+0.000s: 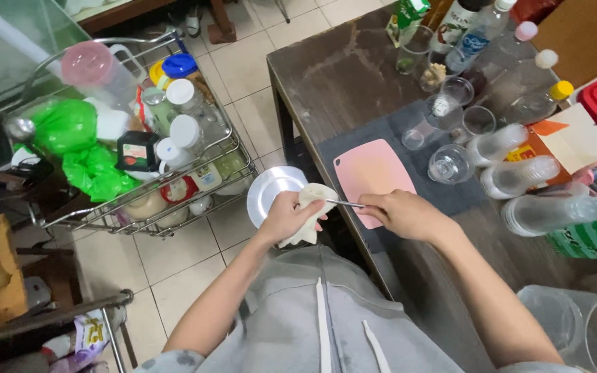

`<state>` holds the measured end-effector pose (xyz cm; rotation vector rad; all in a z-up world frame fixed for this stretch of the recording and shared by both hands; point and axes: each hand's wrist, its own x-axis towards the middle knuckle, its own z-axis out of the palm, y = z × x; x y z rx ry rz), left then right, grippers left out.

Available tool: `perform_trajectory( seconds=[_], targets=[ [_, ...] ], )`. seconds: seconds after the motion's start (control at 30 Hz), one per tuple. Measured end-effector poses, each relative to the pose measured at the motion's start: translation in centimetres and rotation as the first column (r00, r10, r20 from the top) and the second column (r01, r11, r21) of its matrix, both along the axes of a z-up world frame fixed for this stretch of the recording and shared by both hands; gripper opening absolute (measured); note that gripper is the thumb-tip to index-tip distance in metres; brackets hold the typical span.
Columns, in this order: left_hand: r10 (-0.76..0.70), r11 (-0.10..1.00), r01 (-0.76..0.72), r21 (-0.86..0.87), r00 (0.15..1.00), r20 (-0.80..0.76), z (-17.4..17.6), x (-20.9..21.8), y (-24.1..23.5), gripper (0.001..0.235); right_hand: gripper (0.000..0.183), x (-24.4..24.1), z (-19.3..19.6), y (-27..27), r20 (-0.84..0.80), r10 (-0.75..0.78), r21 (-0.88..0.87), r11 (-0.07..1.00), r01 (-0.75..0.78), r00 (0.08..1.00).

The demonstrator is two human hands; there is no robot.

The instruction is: The person dries several clear plastic cups and a measuring cup using a white cloth on a countertop. They wipe the exterior and interior of each item, then fold the cloth and place the dried cups into a red-lidded container.

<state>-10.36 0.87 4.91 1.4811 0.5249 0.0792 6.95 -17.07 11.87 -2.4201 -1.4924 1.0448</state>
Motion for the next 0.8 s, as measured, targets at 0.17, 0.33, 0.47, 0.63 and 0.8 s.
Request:
perform_trajectory(
  seconds=[0.17,0.33,0.47,0.63,0.8],
  targets=[
    [-0.27,0.901,0.329,0.283,0.935,-0.229,-1.1,0.0,2.3,0.028,0.031,0.6,1.0,0.7,0.238,0.178,-0.14,0.979,-0.148,0.955],
    [-0.276,0.708,0.51,0.489,0.836,-0.474,1.3,1.2,2.3,0.045,0.031,1.1,-0.2,1.2,0.515,0.317,-0.165,0.948,-0.27,0.797],
    [-0.213,0.53,0.401,0.747,0.916,-0.341,2.5,2.7,1.0,0.038,0.034,1.5,-3.0,2.4,0.677,0.305,-0.083,0.936,-0.343,0.669],
    [-0.242,0.333,0.336,0.881,0.933,-0.265,-3.2,2.9,2.9,0.027,0.038,2.6,-3.2,1.9,0.737,0.225,0.03,0.931,-0.364,0.637],
    [-0.281,0.36,0.181,0.915,0.956,-0.078,-3.3,1.7,4.7,0.028,0.027,2.3,0.9,1.8,0.527,0.11,0.222,0.939,-0.261,0.843]
  ],
)
